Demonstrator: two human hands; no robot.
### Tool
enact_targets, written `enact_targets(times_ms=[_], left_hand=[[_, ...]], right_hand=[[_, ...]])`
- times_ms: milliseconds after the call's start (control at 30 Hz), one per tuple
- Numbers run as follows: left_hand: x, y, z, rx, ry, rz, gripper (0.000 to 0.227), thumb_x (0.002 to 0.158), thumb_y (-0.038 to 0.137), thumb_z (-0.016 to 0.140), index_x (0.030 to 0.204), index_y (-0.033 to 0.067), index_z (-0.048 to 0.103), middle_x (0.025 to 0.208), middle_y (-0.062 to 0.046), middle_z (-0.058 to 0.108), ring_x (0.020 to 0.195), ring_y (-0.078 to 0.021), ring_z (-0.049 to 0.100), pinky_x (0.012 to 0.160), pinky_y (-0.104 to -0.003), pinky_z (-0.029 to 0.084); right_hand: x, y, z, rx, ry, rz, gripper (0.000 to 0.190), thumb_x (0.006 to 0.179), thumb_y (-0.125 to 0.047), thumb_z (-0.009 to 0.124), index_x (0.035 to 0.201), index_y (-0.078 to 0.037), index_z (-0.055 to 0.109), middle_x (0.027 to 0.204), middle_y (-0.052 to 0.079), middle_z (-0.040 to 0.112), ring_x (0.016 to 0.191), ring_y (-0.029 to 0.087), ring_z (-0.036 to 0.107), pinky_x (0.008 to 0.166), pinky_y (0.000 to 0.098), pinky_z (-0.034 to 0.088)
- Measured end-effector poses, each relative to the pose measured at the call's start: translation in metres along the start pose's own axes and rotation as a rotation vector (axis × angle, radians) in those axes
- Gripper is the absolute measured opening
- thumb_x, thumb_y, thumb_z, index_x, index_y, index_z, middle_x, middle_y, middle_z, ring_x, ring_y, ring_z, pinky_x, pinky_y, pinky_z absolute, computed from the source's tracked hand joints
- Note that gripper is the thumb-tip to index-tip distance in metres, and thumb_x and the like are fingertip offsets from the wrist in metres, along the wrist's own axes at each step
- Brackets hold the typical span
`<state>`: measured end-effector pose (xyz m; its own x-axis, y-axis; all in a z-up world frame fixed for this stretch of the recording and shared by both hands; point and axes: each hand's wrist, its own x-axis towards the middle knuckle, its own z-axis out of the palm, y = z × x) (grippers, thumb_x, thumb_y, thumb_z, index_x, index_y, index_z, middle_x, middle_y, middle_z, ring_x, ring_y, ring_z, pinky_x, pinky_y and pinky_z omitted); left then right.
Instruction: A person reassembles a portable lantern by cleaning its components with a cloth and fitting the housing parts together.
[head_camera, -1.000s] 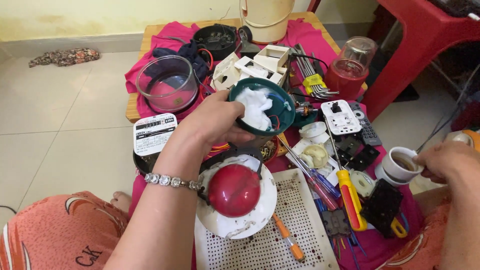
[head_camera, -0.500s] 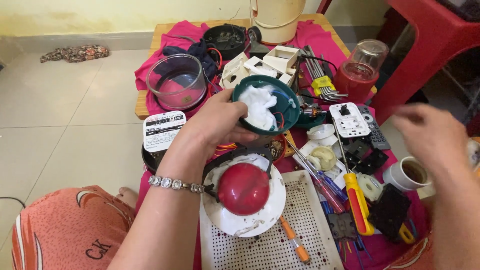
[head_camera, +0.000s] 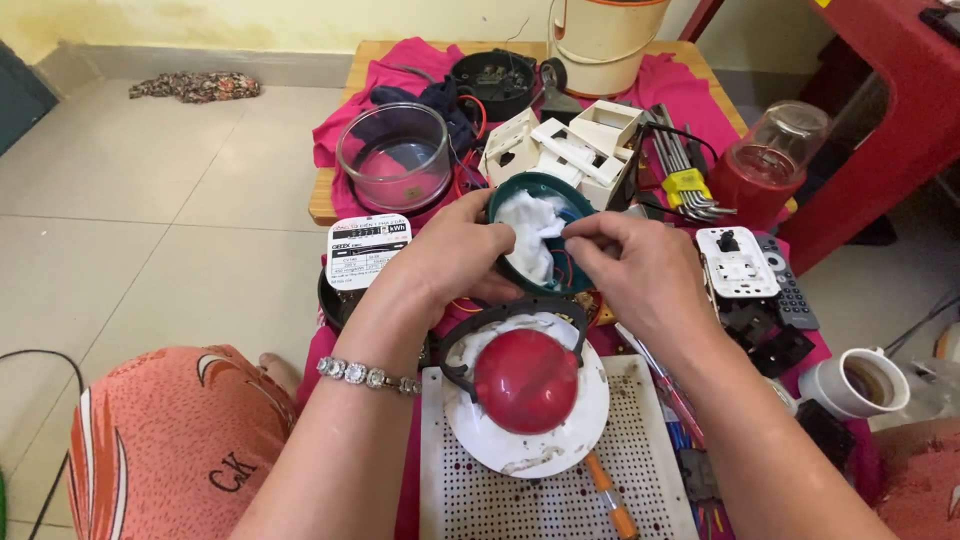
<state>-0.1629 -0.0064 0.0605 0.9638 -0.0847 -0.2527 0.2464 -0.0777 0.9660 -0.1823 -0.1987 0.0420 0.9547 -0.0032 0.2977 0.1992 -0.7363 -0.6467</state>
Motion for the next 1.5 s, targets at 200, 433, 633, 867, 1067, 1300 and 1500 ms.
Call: enact_targets(times_ms=[200, 433, 633, 867, 1067, 1300, 1500], left_hand=[[-0.005, 0.005, 0.003, 0.059, -0.009, -0.008, 0.077, 0.076, 0.007, 0.053, 0.152, 0.0055, 0.044, 0.132, -0.025, 0.054, 0.073, -0.0456, 0.076, 0.069, -0.049, 0.067], [-0.002, 0.002, 0.008, 0.096, -0.03, 0.005, 0.075, 0.076, 0.01, 0.055, 0.151, 0.0099, 0.048, 0.133, -0.023, 0.058, 0.072, -0.0431, 0.076, 0.068, -0.047, 0.068], [-0.008, 0.005, 0.001, -0.039, 0.005, 0.028, 0.078, 0.076, 0.004, 0.05, 0.154, 0.0022, 0.042, 0.135, -0.027, 0.05, 0.076, -0.0499, 0.075, 0.07, -0.052, 0.068], [-0.014, 0.011, 0.001, -0.071, 0.015, 0.036, 0.079, 0.076, 0.002, 0.049, 0.154, 0.0006, 0.04, 0.137, -0.029, 0.048, 0.078, -0.0513, 0.075, 0.07, -0.052, 0.067], [-0.013, 0.009, 0.002, -0.037, -0.034, 0.062, 0.079, 0.075, 0.002, 0.051, 0.153, 0.0038, 0.043, 0.133, -0.027, 0.052, 0.074, -0.0494, 0.075, 0.067, -0.052, 0.068], [-0.02, 0.012, 0.001, -0.004, -0.03, 0.066, 0.078, 0.076, 0.003, 0.051, 0.154, 0.0042, 0.042, 0.137, -0.03, 0.051, 0.083, -0.052, 0.074, 0.071, -0.053, 0.066], [-0.052, 0.037, 0.017, 0.512, 0.014, 0.132, 0.071, 0.077, 0.025, 0.056, 0.148, 0.0181, 0.056, 0.123, -0.013, 0.073, 0.12, -0.0323, 0.069, 0.099, -0.046, 0.055]], right_hand=[[0.003, -0.02, -0.003, -0.156, -0.123, -0.016, 0.033, 0.086, -0.03, 0.073, 0.117, -0.019, 0.079, 0.089, 0.007, 0.08, 0.088, 0.039, 0.073, 0.077, 0.0522, 0.055], [0.013, -0.021, 0.006, -0.316, -0.207, -0.034, 0.025, 0.089, -0.03, 0.071, 0.11, -0.022, 0.081, 0.09, 0.006, 0.08, 0.094, 0.039, 0.074, 0.081, 0.0517, 0.056], [0.014, -0.008, 0.003, -0.16, 0.001, -0.064, 0.015, 0.087, -0.023, 0.075, 0.1, -0.027, 0.081, 0.085, -0.001, 0.077, 0.092, 0.03, 0.073, 0.077, 0.0443, 0.055], [0.017, -0.011, 0.0, -0.126, 0.084, -0.166, 0.014, 0.091, -0.022, 0.074, 0.104, -0.023, 0.08, 0.086, 0.003, 0.075, 0.094, 0.032, 0.071, 0.079, 0.0467, 0.055], [0.018, -0.019, 0.006, -0.198, 0.06, -0.162, 0.022, 0.088, -0.024, 0.075, 0.109, -0.021, 0.079, 0.083, 0.005, 0.073, 0.09, 0.034, 0.071, 0.076, 0.0497, 0.055], [0.012, -0.03, 0.001, -0.251, -0.069, -0.078, 0.013, 0.092, -0.024, 0.072, 0.101, -0.02, 0.081, 0.083, 0.006, 0.075, 0.091, 0.034, 0.074, 0.079, 0.0478, 0.056], [0.022, -0.032, 0.006, -0.504, -0.209, 0.125, 0.02, 0.084, -0.046, 0.07, 0.098, -0.038, 0.082, 0.092, 0.01, 0.077, 0.101, 0.041, 0.072, 0.087, 0.0524, 0.056]])
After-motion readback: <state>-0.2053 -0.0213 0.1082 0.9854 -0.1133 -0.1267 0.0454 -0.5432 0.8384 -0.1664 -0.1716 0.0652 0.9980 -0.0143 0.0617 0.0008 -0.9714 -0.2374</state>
